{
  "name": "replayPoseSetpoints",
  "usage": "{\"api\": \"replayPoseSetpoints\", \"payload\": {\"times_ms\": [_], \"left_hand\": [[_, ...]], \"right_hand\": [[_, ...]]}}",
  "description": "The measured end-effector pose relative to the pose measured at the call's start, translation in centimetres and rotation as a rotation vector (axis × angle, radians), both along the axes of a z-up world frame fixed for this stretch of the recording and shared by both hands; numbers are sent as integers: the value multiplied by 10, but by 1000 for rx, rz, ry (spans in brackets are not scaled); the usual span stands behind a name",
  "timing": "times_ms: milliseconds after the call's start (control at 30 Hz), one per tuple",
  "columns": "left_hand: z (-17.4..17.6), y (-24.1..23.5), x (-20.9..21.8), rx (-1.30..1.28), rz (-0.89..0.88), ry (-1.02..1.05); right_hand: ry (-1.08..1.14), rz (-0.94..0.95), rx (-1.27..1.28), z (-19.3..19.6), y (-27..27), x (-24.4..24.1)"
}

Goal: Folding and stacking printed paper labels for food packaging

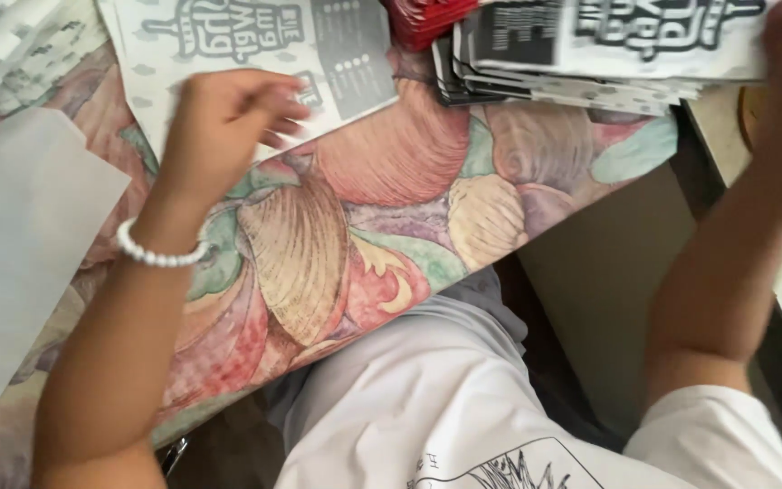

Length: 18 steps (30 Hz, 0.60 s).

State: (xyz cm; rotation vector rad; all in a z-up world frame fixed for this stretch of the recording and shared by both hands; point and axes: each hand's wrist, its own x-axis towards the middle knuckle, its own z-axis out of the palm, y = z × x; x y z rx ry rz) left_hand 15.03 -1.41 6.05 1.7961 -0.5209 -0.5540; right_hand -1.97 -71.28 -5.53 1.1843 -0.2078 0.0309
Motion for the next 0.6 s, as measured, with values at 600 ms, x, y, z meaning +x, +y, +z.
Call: {"api": "replayPoseSetpoints", "payload": {"times_ms": [600], "left_hand": [[-66, 82, -33, 598, 315, -1152]], "right_hand": [[738, 1127, 2074, 66, 526, 157]]}}
